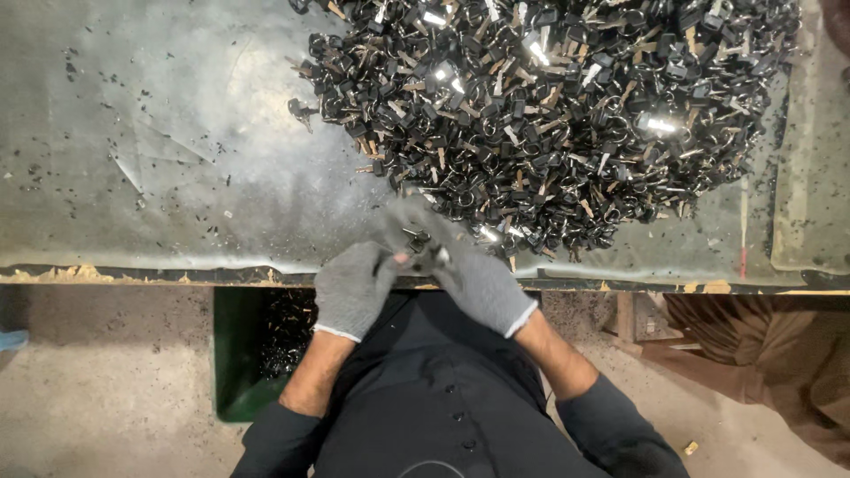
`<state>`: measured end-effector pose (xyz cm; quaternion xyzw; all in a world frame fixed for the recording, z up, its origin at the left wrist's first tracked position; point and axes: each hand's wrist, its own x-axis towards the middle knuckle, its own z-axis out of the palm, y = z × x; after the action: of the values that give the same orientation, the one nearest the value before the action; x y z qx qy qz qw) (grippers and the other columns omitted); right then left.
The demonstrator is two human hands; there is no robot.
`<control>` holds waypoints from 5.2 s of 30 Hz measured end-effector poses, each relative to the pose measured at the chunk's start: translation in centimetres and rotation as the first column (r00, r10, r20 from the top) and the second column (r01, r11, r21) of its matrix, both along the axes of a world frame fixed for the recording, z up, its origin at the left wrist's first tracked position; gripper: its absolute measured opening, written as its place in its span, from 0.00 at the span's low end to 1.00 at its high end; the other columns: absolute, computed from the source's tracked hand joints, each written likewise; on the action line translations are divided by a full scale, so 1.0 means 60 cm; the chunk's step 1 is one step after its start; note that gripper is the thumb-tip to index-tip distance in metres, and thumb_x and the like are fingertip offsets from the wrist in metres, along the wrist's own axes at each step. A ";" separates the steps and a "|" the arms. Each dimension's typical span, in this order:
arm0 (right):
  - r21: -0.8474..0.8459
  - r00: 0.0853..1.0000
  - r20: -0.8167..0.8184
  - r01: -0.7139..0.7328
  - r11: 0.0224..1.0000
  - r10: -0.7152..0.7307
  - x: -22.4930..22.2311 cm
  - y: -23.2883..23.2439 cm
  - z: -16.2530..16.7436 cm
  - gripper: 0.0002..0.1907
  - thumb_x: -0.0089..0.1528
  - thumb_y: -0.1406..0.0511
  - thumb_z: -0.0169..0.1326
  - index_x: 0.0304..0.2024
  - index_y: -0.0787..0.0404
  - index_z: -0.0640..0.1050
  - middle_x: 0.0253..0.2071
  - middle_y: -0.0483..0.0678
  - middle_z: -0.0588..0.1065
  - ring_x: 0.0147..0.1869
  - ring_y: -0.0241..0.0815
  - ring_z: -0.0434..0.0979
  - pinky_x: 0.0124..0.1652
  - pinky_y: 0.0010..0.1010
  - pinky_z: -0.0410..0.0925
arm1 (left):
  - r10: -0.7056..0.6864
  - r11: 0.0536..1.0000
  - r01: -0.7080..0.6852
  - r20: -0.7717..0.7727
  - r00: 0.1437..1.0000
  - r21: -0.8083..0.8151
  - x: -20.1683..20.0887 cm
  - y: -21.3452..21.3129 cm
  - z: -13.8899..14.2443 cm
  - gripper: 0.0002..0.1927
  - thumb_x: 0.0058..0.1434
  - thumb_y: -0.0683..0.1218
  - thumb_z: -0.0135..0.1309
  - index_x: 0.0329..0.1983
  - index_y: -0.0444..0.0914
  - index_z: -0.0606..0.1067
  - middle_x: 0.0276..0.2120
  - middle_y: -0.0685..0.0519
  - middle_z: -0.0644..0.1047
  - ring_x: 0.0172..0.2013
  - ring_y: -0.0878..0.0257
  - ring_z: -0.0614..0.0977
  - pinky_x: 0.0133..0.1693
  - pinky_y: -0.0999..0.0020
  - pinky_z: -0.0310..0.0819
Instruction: The person, wearing gloves, sits at a workbench and sorts through a large pile of small black metal components, picking up individual pieces, handling them, and dropping selected pieces into a green bin below the table. The sorting continues steadily throughout the episode.
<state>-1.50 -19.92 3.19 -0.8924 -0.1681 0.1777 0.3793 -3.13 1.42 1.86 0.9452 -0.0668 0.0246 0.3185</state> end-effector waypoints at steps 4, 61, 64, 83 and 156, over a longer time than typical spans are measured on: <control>-0.290 0.972 -0.225 -0.127 0.949 0.061 -0.027 0.018 -0.013 0.23 0.65 0.60 0.53 0.61 0.60 0.68 0.50 0.63 0.77 0.47 0.63 0.82 0.46 0.51 0.75 | -0.187 0.974 0.218 0.329 0.926 -0.059 0.044 -0.010 0.020 0.19 0.54 0.42 0.59 0.50 0.37 0.78 0.47 0.47 0.82 0.43 0.50 0.83 0.44 0.56 0.76; -0.518 0.985 0.164 0.040 0.854 0.053 0.011 0.037 -0.042 0.12 0.68 0.65 0.48 0.50 0.68 0.72 0.35 0.57 0.79 0.34 0.52 0.84 0.30 0.41 0.75 | -0.204 0.974 0.167 0.276 0.939 0.153 0.039 -0.036 -0.091 0.08 0.55 0.39 0.62 0.37 0.41 0.78 0.26 0.49 0.76 0.27 0.49 0.79 0.30 0.54 0.73; -0.488 0.974 0.088 -0.141 0.861 0.209 0.025 0.030 -0.041 0.12 0.66 0.66 0.48 0.48 0.68 0.73 0.36 0.59 0.78 0.29 0.51 0.84 0.25 0.39 0.75 | -0.221 0.975 0.205 0.257 0.941 0.088 0.042 -0.029 -0.094 0.11 0.52 0.41 0.61 0.40 0.38 0.78 0.27 0.47 0.76 0.27 0.50 0.80 0.30 0.55 0.75; -0.680 0.990 -0.043 -0.130 0.722 0.138 -0.007 0.059 -0.048 0.21 0.63 0.65 0.52 0.56 0.71 0.69 0.39 0.58 0.77 0.38 0.56 0.83 0.36 0.45 0.75 | -0.249 0.967 0.255 0.293 0.923 0.021 0.040 -0.031 -0.088 0.16 0.53 0.35 0.56 0.46 0.37 0.77 0.33 0.47 0.77 0.34 0.48 0.79 0.38 0.54 0.75; -0.302 0.999 0.018 0.047 0.952 -0.044 0.005 0.034 -0.044 0.15 0.66 0.62 0.51 0.48 0.67 0.71 0.44 0.61 0.76 0.44 0.60 0.82 0.40 0.49 0.75 | -0.177 0.981 0.168 0.095 0.980 0.096 0.057 -0.031 -0.070 0.14 0.50 0.40 0.62 0.42 0.39 0.78 0.29 0.48 0.79 0.32 0.49 0.84 0.35 0.54 0.77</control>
<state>-1.21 -17.90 0.55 -0.9445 -0.1203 0.1878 0.2414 0.31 -0.45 -2.32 0.9464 -0.1659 0.0429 0.2738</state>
